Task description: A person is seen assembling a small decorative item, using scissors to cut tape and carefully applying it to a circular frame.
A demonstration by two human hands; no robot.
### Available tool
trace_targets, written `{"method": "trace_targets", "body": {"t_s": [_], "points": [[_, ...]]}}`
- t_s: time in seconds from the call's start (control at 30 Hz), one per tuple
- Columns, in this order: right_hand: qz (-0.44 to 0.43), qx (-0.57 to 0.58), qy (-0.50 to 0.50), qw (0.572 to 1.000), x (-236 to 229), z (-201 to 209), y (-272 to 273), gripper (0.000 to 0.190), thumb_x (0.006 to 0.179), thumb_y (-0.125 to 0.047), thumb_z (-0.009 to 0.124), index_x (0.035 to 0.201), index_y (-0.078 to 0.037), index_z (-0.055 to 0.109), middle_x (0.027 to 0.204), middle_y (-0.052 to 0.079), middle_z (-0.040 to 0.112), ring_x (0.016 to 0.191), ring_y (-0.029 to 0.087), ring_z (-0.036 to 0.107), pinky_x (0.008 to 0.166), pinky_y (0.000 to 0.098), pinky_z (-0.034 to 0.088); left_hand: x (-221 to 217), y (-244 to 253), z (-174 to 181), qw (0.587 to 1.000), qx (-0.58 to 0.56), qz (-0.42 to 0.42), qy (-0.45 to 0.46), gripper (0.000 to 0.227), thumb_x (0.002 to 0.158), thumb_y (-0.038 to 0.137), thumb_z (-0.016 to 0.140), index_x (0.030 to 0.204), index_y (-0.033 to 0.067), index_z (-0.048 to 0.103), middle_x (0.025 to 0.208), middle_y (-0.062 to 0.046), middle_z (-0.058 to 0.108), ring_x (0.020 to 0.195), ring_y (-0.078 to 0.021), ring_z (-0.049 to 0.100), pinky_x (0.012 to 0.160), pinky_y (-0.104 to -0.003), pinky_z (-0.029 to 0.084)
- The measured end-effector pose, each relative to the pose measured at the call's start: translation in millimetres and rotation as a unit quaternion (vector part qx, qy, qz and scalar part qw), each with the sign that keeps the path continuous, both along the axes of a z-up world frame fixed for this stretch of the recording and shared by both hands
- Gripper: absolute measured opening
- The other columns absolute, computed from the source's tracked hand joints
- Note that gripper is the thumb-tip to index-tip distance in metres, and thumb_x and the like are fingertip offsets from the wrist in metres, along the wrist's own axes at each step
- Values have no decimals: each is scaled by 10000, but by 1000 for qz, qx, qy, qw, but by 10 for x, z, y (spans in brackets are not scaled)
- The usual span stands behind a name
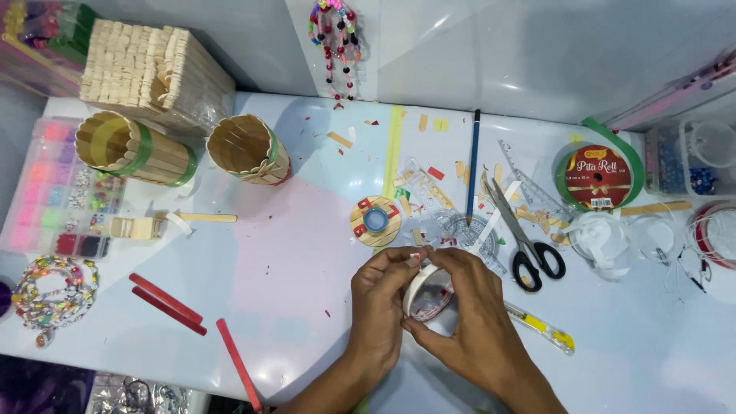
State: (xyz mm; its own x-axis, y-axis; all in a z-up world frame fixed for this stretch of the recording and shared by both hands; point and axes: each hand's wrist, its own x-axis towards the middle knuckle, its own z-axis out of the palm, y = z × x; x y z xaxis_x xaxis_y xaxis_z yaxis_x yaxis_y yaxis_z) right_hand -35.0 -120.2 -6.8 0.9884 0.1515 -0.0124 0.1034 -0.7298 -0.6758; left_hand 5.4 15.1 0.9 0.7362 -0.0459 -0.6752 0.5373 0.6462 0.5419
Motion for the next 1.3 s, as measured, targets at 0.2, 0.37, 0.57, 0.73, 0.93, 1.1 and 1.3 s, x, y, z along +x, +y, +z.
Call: {"method": "trace_targets", "body": {"t_s": [0.2, 0.37, 0.57, 0.73, 0.93, 1.1, 1.3], "points": [[-5, 53, 17, 998, 9, 40, 79, 861, 711, -146, 799, 1491, -140, 434, 1492, 120, 440, 1496, 283, 393, 1173, 423, 394, -48, 12, -139, 998, -31, 26, -48, 82, 858, 21, 662, 912, -12, 713, 854, -133, 741, 769, -214, 672, 717, -324, 545], [-6, 100, 53, 994, 87, 199, 18, 905, 665, -101, 785, 1483, -101, 398, 1497, 120, 500, 1439, 281, 481, 1161, 374, 390, -73, 56, -124, 996, -8, 28, -90, 132, 842, -5, 617, 929, -42, 710, 923, -154, 746, 907, -247, 697, 816, -327, 538], [57, 112, 81, 989, 266, 379, -268, 838, 623, -63, 767, 1426, -93, 527, 1453, 87, 593, 1369, 228, 568, 1137, 319, 397, -56, 226, -118, 980, 57, -6, -189, 237, 763, 28, 624, 964, -38, 731, 986, -185, 776, 1012, -267, 723, 910, -348, 545], [175, 68, 105, 977, 517, 487, -570, 826, 627, -88, 798, 1428, -140, 603, 1479, 118, 622, 1369, 260, 597, 1130, 380, 406, 95, 527, -34, 925, 189, -148, -296, 196, 921, 137, 655, 1041, 15, 751, 965, -85, 761, 938, -169, 707, 817, -307, 563], [260, -21, 234, 936, 853, 785, -500, 552, 635, -226, 757, 1185, -217, 790, 1211, -89, 859, 1083, 81, 806, 911, 265, 573, 292, 645, 220, 815, 340, -391, -261, 172, 885, 295, 760, 933, 167, 865, 806, 35, 757, 698, -56, 619, 661, -224, 499], [234, -192, 333, 893, 1043, 984, -258, 478, 668, -442, 698, 1113, -353, 850, 1077, -157, 878, 1022, 9, 794, 896, 204, 567, 349, 659, 361, 762, 323, -528, -190, 176, 874, 296, 766, 861, 150, 865, 779, 65, 785, 692, -28, 527, 650, -227, 437], [225, -251, 376, 863, 1211, 1173, -5, 516, 701, -489, 695, 1185, -350, 804, 1173, -152, 832, 1140, 9, 745, 944, 204, 543, 354, 704, 361, 786, 307, -520, -132, 135, 837, 218, 793, 858, 99, 853, 741, -1, 783, 675, -58, 643, 669, -228, 526]]}}
